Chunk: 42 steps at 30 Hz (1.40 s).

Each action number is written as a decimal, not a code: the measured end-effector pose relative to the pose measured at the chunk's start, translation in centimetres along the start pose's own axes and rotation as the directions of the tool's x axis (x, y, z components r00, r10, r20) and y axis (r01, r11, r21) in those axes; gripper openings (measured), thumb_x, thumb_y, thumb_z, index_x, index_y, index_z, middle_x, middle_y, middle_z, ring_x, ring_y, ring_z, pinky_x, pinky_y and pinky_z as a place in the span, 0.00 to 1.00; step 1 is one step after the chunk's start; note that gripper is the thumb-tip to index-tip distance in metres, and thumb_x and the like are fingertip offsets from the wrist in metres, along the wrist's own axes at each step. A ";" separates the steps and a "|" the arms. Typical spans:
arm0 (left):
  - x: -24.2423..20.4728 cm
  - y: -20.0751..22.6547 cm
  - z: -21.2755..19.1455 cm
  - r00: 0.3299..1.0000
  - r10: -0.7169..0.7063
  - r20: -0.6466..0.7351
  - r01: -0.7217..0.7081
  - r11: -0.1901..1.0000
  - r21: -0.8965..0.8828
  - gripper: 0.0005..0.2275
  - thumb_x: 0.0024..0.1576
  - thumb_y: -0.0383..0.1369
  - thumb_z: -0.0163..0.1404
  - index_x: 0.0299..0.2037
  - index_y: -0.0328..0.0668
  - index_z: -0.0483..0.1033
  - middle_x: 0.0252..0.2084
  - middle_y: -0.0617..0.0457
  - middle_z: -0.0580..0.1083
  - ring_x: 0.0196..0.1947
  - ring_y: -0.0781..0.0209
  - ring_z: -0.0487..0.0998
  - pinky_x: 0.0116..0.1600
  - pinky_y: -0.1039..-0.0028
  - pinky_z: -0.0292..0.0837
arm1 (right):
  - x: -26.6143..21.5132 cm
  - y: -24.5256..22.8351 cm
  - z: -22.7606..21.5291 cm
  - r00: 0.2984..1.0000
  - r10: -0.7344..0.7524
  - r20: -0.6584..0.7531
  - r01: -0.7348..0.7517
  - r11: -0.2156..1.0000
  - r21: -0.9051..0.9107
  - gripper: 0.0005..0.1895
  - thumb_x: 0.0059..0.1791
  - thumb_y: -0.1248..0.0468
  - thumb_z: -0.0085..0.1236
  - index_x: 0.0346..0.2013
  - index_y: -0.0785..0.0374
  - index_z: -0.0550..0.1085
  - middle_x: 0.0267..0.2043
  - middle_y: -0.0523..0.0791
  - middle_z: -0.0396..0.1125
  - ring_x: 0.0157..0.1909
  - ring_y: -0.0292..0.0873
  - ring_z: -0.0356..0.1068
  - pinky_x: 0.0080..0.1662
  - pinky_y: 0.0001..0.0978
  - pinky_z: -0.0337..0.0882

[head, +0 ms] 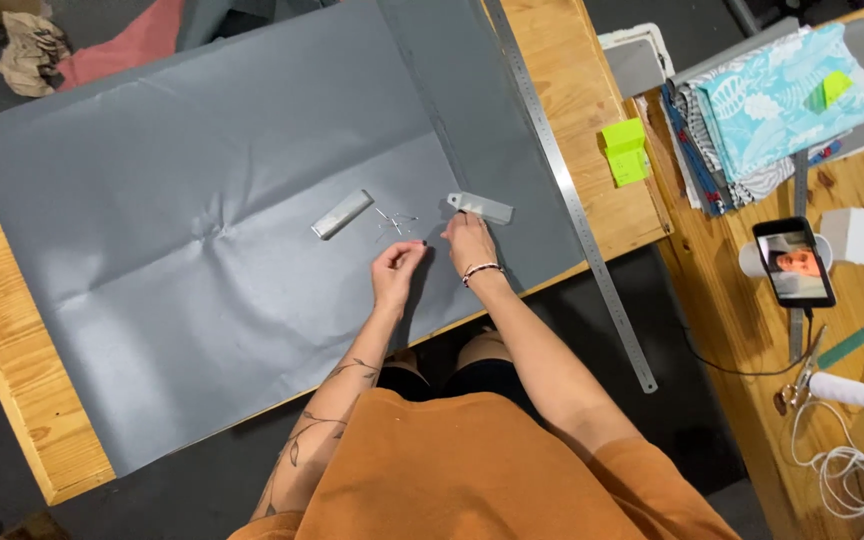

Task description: The person pins a large piece of gray fabric onto a wooden table using straight pins. They smooth the fabric and secure it at multiple points along the edges and center.

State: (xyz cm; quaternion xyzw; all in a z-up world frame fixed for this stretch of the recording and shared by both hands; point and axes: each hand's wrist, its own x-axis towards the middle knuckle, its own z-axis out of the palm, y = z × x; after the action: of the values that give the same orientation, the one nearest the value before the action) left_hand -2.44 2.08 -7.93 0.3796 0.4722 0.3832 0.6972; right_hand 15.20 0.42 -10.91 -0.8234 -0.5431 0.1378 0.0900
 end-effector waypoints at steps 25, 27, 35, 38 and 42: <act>-4.7 0.4 4.2 0.424 0.293 0.857 -0.862 -0.161 0.481 0.24 0.55 0.42 0.45 0.64 0.51 0.67 0.63 0.47 0.66 0.64 0.50 0.65 0.69 0.51 0.53 | -12.6 5.3 -5.4 0.858 0.505 0.092 -0.486 0.743 0.459 0.05 0.47 0.55 0.64 0.36 0.46 0.80 0.33 0.36 0.76 0.40 0.37 0.76 0.45 0.31 0.77; -4.6 0.1 4.6 0.417 0.311 0.854 -0.862 -0.164 0.480 0.24 0.55 0.41 0.45 0.64 0.51 0.67 0.59 0.45 0.67 0.61 0.46 0.67 0.65 0.49 0.56 | -12.7 4.8 -6.1 0.859 0.499 0.114 -0.491 0.739 0.461 0.05 0.45 0.60 0.64 0.35 0.52 0.80 0.31 0.39 0.75 0.38 0.40 0.75 0.44 0.34 0.76; -4.3 -0.3 4.6 0.425 0.297 0.855 -0.869 -0.132 0.477 0.23 0.56 0.42 0.45 0.63 0.52 0.67 0.59 0.45 0.66 0.62 0.46 0.65 0.66 0.49 0.54 | -12.4 5.7 -5.2 0.813 0.555 0.174 -0.573 0.711 0.407 0.06 0.40 0.56 0.66 0.32 0.47 0.81 0.31 0.36 0.76 0.40 0.38 0.76 0.44 0.34 0.76; -4.3 -0.3 4.6 0.443 0.284 0.850 -0.872 -0.083 0.482 0.22 0.56 0.41 0.45 0.63 0.51 0.68 0.59 0.45 0.67 0.63 0.47 0.65 0.68 0.49 0.53 | -12.3 5.3 -6.0 0.811 0.555 0.186 -0.576 0.700 0.421 0.06 0.42 0.58 0.65 0.33 0.48 0.82 0.33 0.38 0.76 0.42 0.41 0.77 0.46 0.36 0.76; -4.1 0.6 4.7 0.467 0.250 0.848 -0.870 -0.044 0.492 0.20 0.57 0.40 0.45 0.60 0.52 0.72 0.57 0.49 0.69 0.63 0.51 0.66 0.70 0.49 0.50 | -12.8 4.1 -7.3 0.804 0.561 0.198 -0.583 0.676 0.451 0.05 0.44 0.57 0.64 0.35 0.47 0.82 0.35 0.39 0.77 0.46 0.43 0.76 0.48 0.39 0.76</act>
State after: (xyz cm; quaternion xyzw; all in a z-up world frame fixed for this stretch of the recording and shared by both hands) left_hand 0.81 -2.16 -4.65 0.9524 0.1647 0.1773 0.1853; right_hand 16.40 -12.93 -3.61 -0.8974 -0.2064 0.3098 0.2367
